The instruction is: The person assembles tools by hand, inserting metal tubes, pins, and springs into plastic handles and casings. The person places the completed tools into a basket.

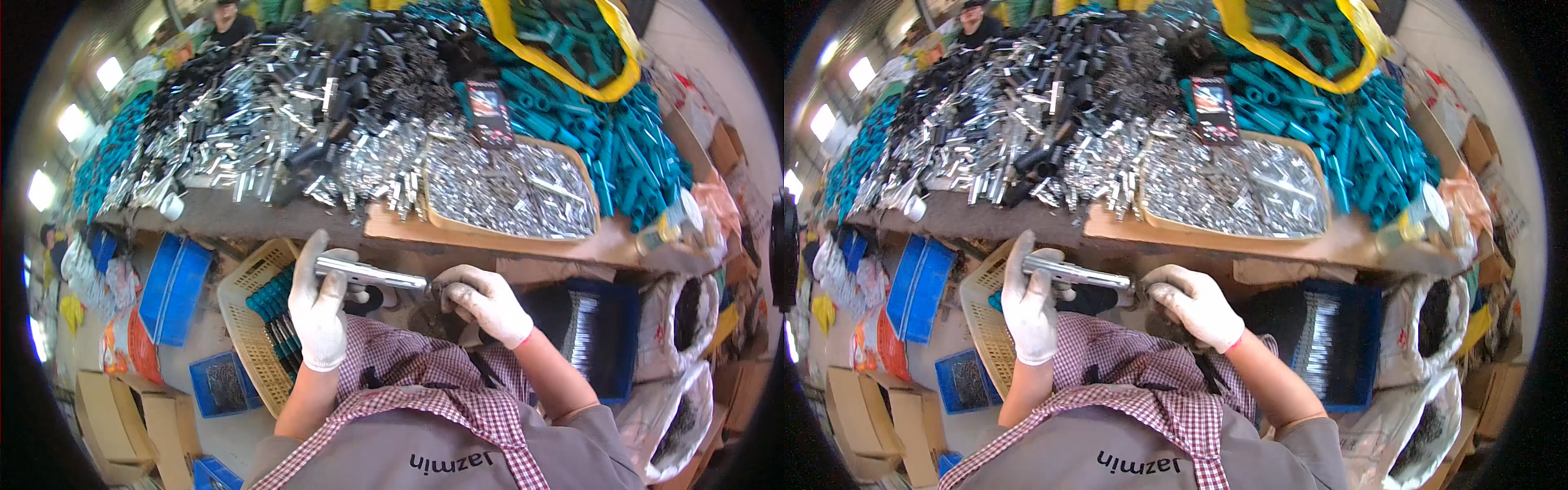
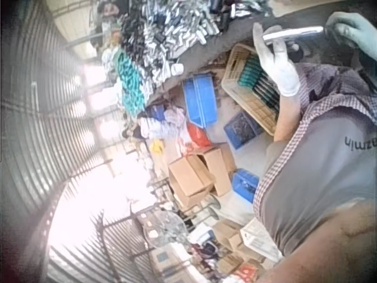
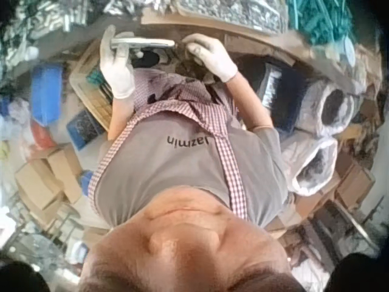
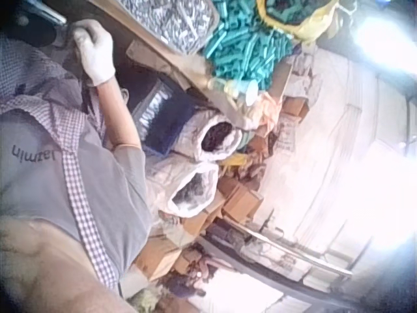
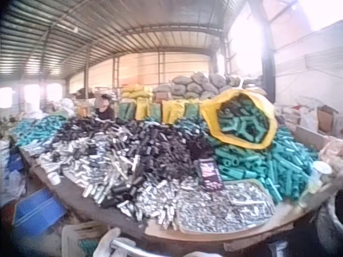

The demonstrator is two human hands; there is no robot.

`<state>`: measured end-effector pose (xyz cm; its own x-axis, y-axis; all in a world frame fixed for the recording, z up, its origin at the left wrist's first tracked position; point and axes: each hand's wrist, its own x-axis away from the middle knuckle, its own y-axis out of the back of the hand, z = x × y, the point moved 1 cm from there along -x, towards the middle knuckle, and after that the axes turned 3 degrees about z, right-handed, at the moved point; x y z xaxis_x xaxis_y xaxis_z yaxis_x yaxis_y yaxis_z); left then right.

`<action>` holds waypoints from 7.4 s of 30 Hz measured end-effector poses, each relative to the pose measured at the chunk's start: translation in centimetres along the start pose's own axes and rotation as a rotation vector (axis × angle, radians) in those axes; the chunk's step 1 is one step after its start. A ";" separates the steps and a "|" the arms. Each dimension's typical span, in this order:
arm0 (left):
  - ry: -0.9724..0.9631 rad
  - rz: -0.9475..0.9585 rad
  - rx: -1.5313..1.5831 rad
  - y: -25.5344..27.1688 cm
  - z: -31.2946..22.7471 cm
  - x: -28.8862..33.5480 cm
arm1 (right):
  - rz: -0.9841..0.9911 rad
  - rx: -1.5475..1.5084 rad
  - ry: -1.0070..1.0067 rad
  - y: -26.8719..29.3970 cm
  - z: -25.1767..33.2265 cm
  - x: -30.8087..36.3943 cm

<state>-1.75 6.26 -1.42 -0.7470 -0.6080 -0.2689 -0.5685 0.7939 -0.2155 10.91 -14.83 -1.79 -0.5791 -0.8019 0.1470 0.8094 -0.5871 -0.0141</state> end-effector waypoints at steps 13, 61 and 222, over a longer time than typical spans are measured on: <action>0.048 0.935 -0.699 -6.2 0.2 1.9 | -0.039 0.430 0.295 1.3 -1.7 4.2; 0.298 0.554 -0.499 -7.4 3.8 5.3 | -0.729 1.391 -0.354 25.4 -24.0 15.3; 0.010 0.816 -0.723 -2.2 -0.7 3.1 | 0.320 0.511 0.117 2.8 0.9 2.4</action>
<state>-2.99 2.64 -1.14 -0.9922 0.1020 -0.0717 0.0345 0.7771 0.6284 11.82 -18.30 -0.59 -0.2832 -0.9534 0.1042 0.8727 -0.2111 0.4403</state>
